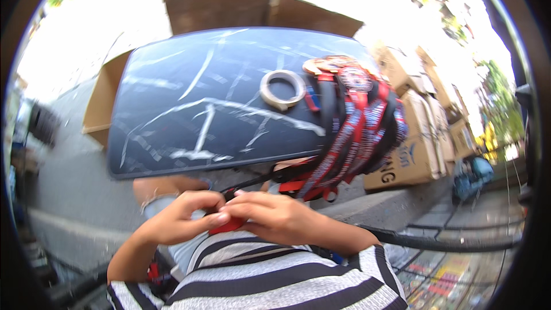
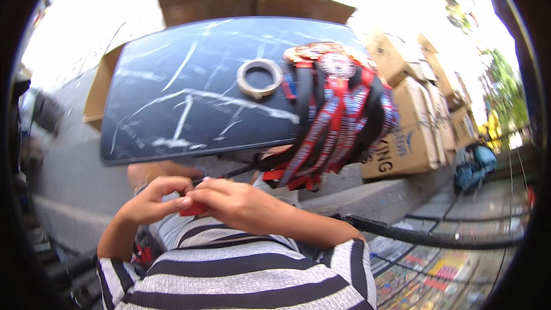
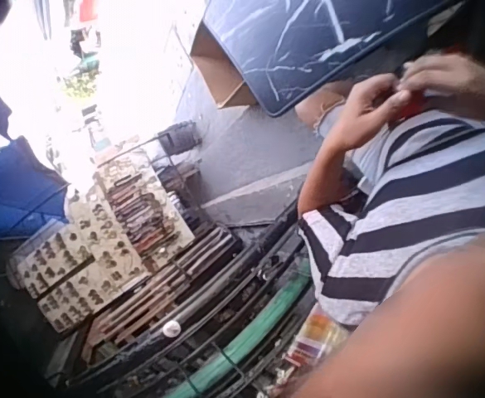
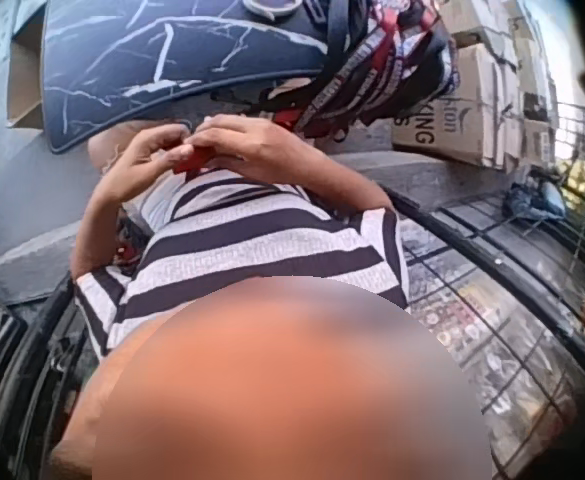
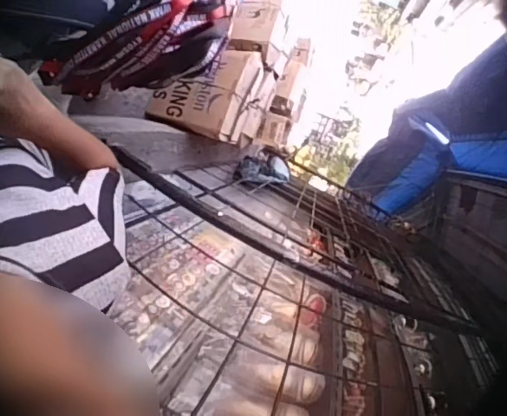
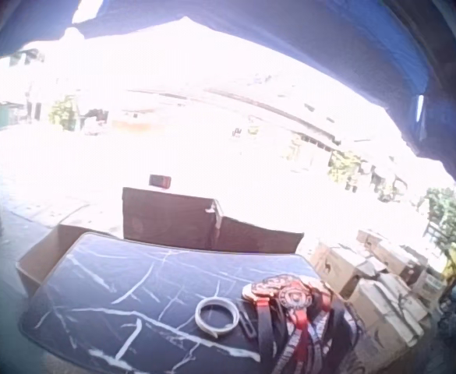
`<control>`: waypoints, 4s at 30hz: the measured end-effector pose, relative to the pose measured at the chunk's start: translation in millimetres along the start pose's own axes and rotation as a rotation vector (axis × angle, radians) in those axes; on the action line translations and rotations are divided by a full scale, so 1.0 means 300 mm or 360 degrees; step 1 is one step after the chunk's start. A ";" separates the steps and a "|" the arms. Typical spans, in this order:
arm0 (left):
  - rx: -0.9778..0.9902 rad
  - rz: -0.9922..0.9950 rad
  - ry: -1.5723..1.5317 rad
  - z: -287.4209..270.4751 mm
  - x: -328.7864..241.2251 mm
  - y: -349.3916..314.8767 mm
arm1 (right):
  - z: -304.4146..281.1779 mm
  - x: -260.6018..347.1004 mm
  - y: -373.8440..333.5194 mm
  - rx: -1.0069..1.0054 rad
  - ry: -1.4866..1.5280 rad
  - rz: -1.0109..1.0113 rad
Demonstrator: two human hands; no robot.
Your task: The person assembles medals by attaching red and black ribbons to metal medallions using white tape. They cut tape, wrap it around the ribbon ends, and secure the medallions, then place the finished items on a black marble-patterned table.
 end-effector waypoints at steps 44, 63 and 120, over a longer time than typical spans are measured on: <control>-0.0271 0.0215 -0.0670 0.092 0.103 -0.005 | -0.101 -0.024 -0.020 0.0922 0.1041 0.0780; -0.0676 0.0310 -0.0642 0.095 0.146 -0.045 | -0.047 -0.168 0.008 -0.0138 0.0554 0.0926; -0.0480 -0.0105 -0.0580 0.287 0.323 -0.065 | -0.159 -0.315 0.189 -0.0637 -0.0486 0.0428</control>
Point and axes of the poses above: each hand's wrist, its own y-axis towards the middle knuckle, its own z-axis out of the palm, x = y × z, the point moved 9 cm from there along y, towards the middle knuckle, and after that the axes turned 2 degrees about -x, right-handed, at the moved point
